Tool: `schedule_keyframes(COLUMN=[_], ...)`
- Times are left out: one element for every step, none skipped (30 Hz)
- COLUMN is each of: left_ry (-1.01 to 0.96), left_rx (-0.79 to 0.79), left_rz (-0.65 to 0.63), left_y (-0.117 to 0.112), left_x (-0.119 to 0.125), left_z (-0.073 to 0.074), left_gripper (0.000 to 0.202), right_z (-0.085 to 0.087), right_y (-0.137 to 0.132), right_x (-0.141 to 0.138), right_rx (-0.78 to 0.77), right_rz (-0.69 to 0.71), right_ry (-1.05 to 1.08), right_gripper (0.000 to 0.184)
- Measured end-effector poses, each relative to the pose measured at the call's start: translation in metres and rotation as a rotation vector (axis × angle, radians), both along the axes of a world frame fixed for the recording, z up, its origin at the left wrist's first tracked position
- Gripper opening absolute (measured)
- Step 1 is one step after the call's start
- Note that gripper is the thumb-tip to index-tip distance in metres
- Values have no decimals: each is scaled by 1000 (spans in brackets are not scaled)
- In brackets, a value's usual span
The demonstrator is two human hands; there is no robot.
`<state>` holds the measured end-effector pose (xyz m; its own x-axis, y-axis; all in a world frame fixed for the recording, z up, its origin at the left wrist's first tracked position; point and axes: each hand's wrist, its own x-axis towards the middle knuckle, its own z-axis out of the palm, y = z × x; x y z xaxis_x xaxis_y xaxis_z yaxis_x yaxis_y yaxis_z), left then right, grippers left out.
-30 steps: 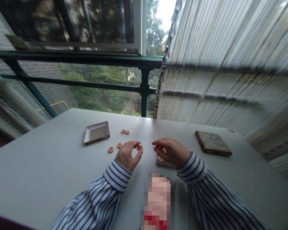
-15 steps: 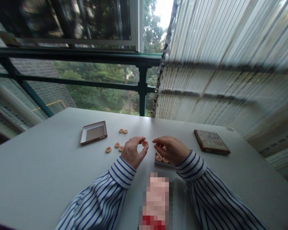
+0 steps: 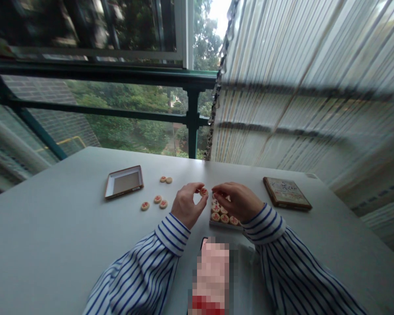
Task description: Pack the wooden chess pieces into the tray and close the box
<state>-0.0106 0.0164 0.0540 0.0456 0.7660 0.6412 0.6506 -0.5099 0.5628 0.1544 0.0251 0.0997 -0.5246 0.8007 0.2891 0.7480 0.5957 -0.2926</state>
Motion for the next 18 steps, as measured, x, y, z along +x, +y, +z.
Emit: schedule_keyframes(left_ry=[-7, -11, -14, -15, -16, -19, -22, -26, -29, -31, -34, -36, -39, -42, -46, -50, -55, -60], left_rx=[-5, -11, -18, -25, -30, -33, -33, -32, -30, -28, -24, -20, -14, -8, 0, 7, 14, 19], left_rz=[-2, -5, -9, -12, -13, -12, -10, -6, -5, -6, -8, -11, -14, -15, -17, -18, -19, -19], left_y=[1, 1, 2, 2, 2, 2, 1, 1, 1, 0, 0, 0, 0, 0, 0, 0, 1, 1], left_x=[2, 4, 5, 6, 7, 8, 9, 9, 9, 9, 10, 10, 10, 11, 11, 11, 12, 12], left_z=[0, -1, -2, -3, -4, -6, -8, -9, -11, -13, -15, -17, -18, -20, -21, -22, -23, -24], left_gripper=[22, 22, 23, 23, 23, 23, 23, 23, 23, 22, 22, 22, 23, 23, 22, 22, 22, 22], right_z=[0, 0, 0, 0, 0, -1, -1, -2, -2, -2, -2, -2, -2, -2, -1, 0, 1, 2], right_y=[1, 1, 2, 3, 4, 5, 5, 6, 6, 7, 7, 7, 7, 7, 7, 7, 7, 8], right_x=[1, 2, 4, 5, 5, 6, 7, 7, 7, 8, 8, 8, 8, 9, 9, 8, 8, 8], right_rx=[1, 3, 5, 7, 9, 8, 6, 5, 2, 0, -1, 0, 3, 8, 11, 13, 13, 12], right_rz=[-6, -11, -17, -23, -28, -30, -30, -30, -30, -30, -32, -37, -43, -49, -53, -56, -59, -61], right_ry=[-1, -2, -3, -4, -4, -5, -6, -6, -7, -9, -11, -13, -12, -8, -2, 5, 11, 14], right_gripper=[22, 22, 22, 23, 23, 23, 24, 24, 24, 24, 24, 24, 23, 23, 23, 22, 22, 22])
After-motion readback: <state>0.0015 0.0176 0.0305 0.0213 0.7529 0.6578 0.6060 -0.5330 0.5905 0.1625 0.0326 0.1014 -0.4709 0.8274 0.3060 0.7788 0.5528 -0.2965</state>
